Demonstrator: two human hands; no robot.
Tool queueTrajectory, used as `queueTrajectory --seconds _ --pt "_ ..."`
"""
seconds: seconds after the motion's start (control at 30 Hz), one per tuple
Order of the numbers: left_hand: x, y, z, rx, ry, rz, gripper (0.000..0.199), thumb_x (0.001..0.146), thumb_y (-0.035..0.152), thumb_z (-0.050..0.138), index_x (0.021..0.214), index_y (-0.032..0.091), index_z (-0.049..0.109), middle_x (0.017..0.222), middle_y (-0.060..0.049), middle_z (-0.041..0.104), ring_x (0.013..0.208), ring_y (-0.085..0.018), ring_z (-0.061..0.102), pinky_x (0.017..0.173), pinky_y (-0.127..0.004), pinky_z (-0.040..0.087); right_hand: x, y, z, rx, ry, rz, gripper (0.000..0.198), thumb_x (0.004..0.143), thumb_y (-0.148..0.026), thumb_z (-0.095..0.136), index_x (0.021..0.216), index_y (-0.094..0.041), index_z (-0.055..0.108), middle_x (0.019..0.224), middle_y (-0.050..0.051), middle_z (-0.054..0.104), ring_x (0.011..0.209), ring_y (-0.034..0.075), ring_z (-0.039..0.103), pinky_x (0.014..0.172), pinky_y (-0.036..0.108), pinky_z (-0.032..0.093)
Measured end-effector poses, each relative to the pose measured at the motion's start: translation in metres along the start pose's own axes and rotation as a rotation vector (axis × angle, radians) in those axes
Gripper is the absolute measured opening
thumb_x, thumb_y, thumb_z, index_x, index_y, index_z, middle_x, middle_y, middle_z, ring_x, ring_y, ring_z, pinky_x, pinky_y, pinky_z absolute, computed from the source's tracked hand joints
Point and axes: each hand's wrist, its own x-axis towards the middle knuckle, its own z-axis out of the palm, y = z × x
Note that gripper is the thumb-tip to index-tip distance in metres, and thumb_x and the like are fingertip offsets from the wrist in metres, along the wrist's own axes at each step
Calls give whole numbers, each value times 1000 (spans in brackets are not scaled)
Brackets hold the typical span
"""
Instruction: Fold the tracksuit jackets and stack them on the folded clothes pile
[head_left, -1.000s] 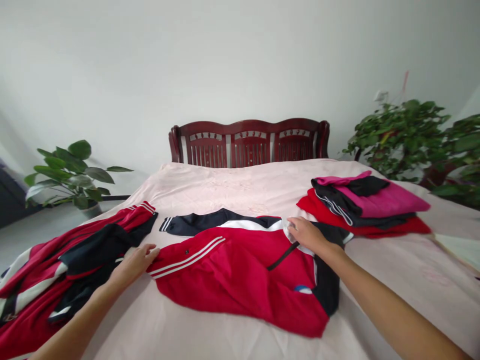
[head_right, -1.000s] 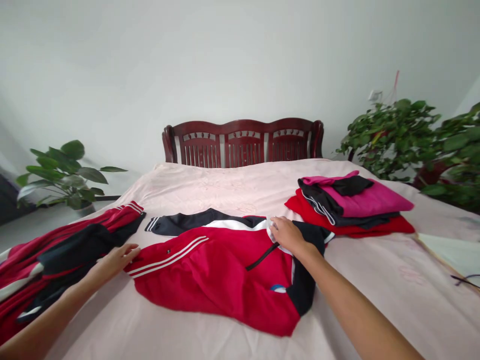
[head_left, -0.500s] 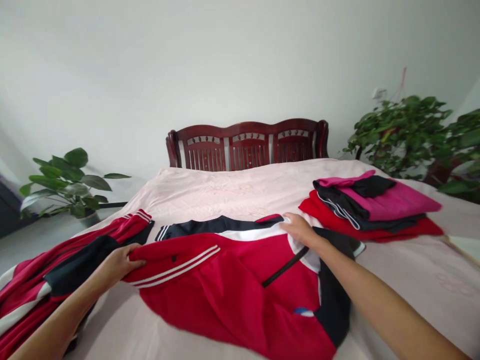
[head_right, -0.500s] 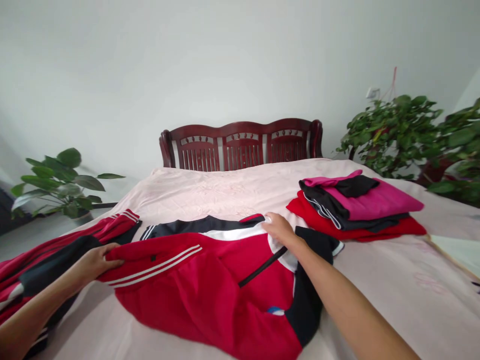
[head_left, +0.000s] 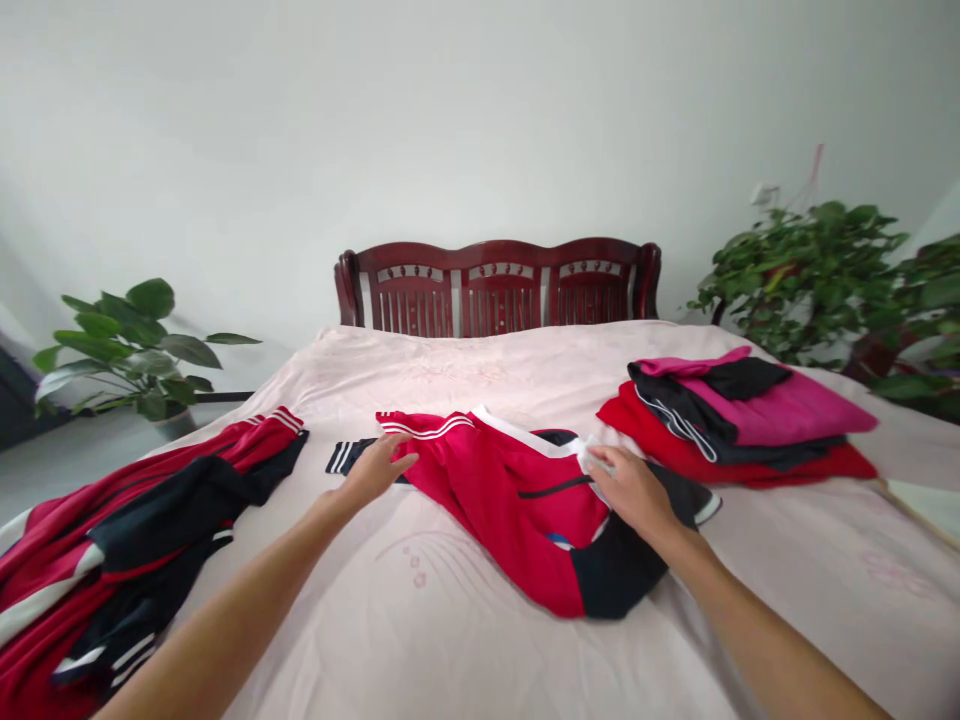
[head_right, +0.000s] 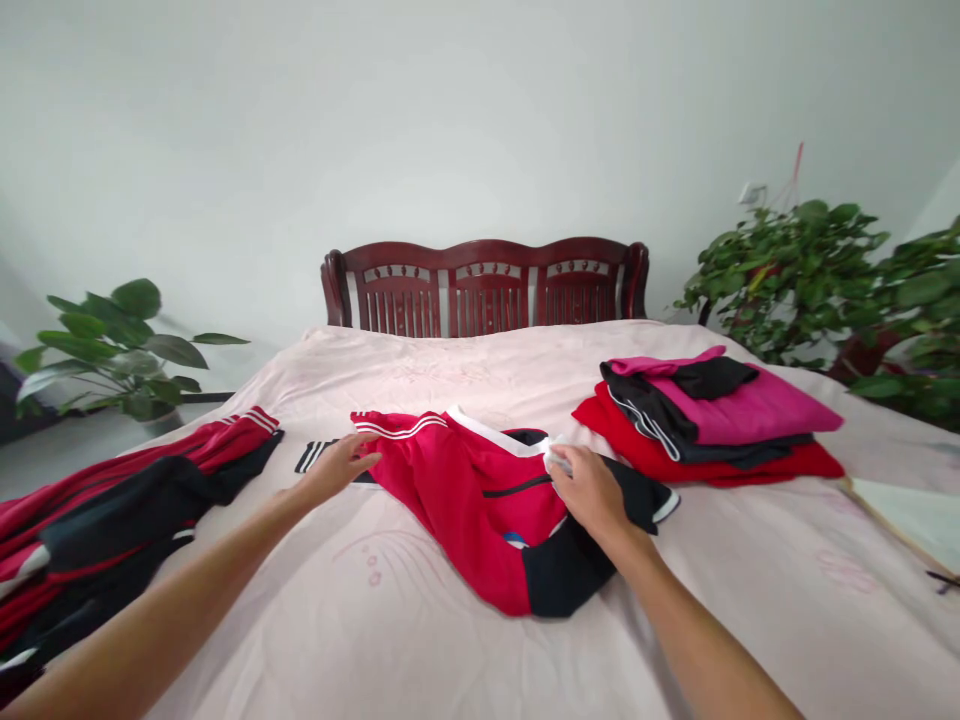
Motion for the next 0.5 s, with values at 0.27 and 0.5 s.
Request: queueTrajectory --seconds 0.27,0.5 --pt "38 50 57 -113 72 5 57 88 38 58 140 19 48 148 -13 49 135 -27 47 109 -38 39 -95 -56 18 -83 -294 -455 24 94 -43 55 94 -25 70 88 2 68 86 21 57 80 35 37" --pt "56 56 86 -241 -38 -107 74 80 32 68 145 9 40 138 -21 57 129 -33 53 103 -40 42 -124 -58 48 -46 -182 -583 9 91 -23 58 95 -24 67 86 1 62 84 18 50 76 33 29"
